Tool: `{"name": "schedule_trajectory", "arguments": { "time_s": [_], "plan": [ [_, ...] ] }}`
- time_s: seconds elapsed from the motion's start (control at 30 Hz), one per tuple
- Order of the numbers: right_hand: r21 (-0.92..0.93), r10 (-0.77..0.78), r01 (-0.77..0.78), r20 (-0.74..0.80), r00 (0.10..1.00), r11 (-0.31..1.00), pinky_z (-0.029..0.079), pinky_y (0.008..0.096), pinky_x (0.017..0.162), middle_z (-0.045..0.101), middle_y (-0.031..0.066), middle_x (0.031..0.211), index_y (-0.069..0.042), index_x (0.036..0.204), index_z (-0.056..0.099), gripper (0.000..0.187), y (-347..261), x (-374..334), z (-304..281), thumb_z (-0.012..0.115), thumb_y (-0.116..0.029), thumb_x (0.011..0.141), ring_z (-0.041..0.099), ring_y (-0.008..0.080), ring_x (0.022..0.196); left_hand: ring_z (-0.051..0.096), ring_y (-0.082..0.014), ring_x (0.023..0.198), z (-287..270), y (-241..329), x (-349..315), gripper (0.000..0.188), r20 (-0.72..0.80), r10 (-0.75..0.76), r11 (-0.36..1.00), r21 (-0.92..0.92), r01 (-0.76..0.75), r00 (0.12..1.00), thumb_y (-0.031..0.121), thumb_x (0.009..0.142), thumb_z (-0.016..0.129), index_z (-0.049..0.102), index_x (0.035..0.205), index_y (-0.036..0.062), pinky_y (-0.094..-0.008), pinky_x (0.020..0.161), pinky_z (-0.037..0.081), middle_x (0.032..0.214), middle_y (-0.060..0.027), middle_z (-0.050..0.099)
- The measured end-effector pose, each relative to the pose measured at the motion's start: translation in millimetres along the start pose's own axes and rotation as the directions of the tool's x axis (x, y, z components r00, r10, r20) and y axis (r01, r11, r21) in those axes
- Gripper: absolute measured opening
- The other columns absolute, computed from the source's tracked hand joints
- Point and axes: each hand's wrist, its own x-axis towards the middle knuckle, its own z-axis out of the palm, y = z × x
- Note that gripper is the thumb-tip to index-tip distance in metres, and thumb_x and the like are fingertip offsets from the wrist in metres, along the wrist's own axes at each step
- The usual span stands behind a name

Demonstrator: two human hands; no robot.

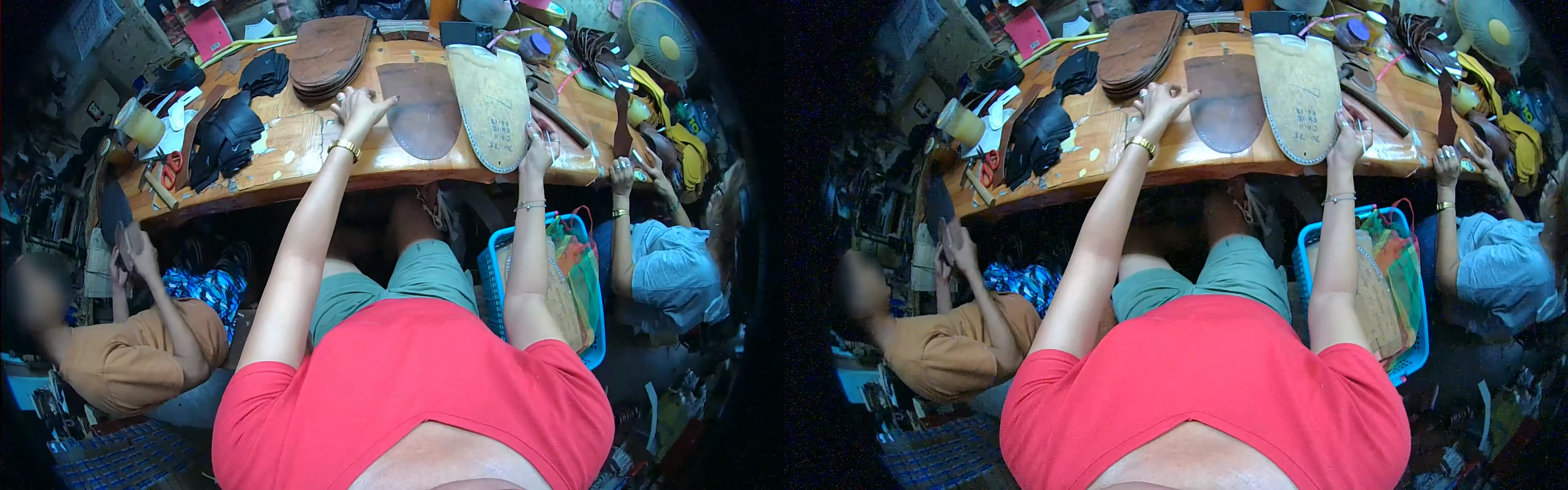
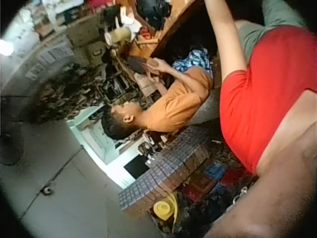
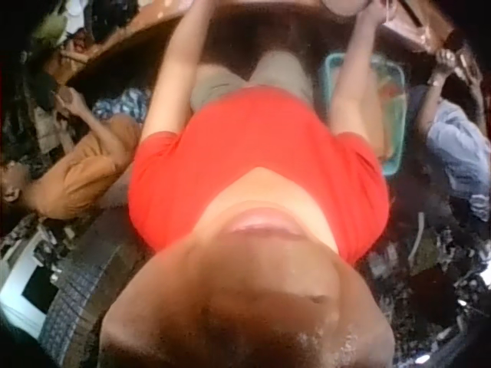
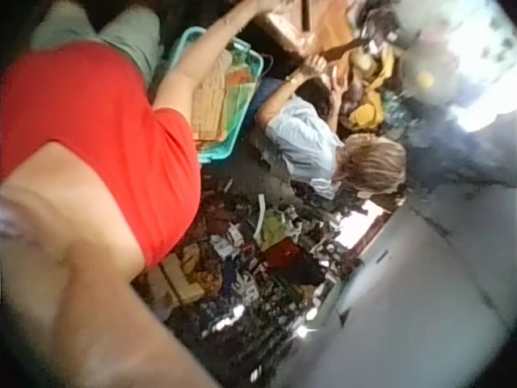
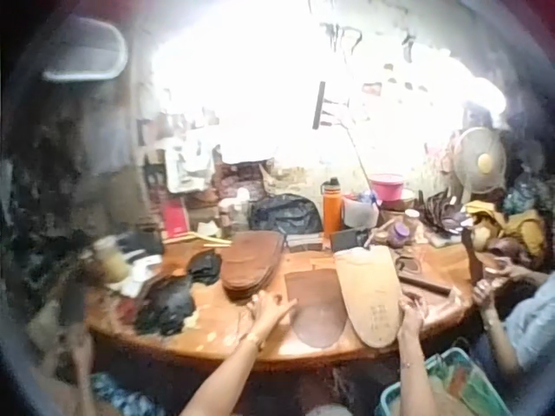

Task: The person uses a small tool to repeatedly press or mark the edge of a leather sole placed on a wooden template. They periodically lift the sole, flip it, and reposition it on the template while continuing the edge work. Other leather pieces and tools are visible on the table.

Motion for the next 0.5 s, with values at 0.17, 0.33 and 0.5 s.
{"name": "schedule_trajectory", "arguments": {
  "time_s": [0.17,0.33,0.5],
  "plan": [
    [0.040,0.004,-0.002,-0.061,0.998,0.999,0.054,0.0321,0.088,0.064,0.0187,0.108,0.004,0.100,0.056,0.027,-3,-4,7,0.057,0.018,0.078,0.064,0.0238,0.099,0.041,-0.0298,0.120,18,29,-1,0.063,-0.138,-0.090,0.990,0.092,0.104,0.986,0.059,0.054,0.080,0.072,0.094,0.0112,-0.0466,0.101,0.026,0.118,-0.0153,0.053],
    [0.080,-0.003,0.010,-0.086,0.996,0.997,0.053,0.0334,0.090,0.064,0.0199,0.108,0.004,0.101,0.055,0.026,-4,-4,3,0.056,0.018,0.079,0.064,0.0246,0.101,0.044,-0.0286,0.118,7,49,-11,0.062,-0.035,-0.181,0.984,-0.010,0.180,0.983,0.050,0.052,0.083,0.070,0.094,0.0065,-0.0425,0.101,0.028,0.118,-0.0153,0.055],
    [0.082,0.037,-0.030,-0.081,0.996,0.996,0.054,0.0321,0.087,0.063,0.0197,0.109,0.003,0.099,0.054,0.027,-5,-9,10,0.056,0.019,0.078,0.064,0.0233,0.098,0.047,-0.0311,0.119,30,46,-5,0.070,-0.180,-0.206,0.979,-0.047,0.201,0.962,0.045,0.050,0.086,0.065,0.102,0.0016,-0.0450,0.100,0.029,0.120,-0.0164,0.057]
  ]
}}
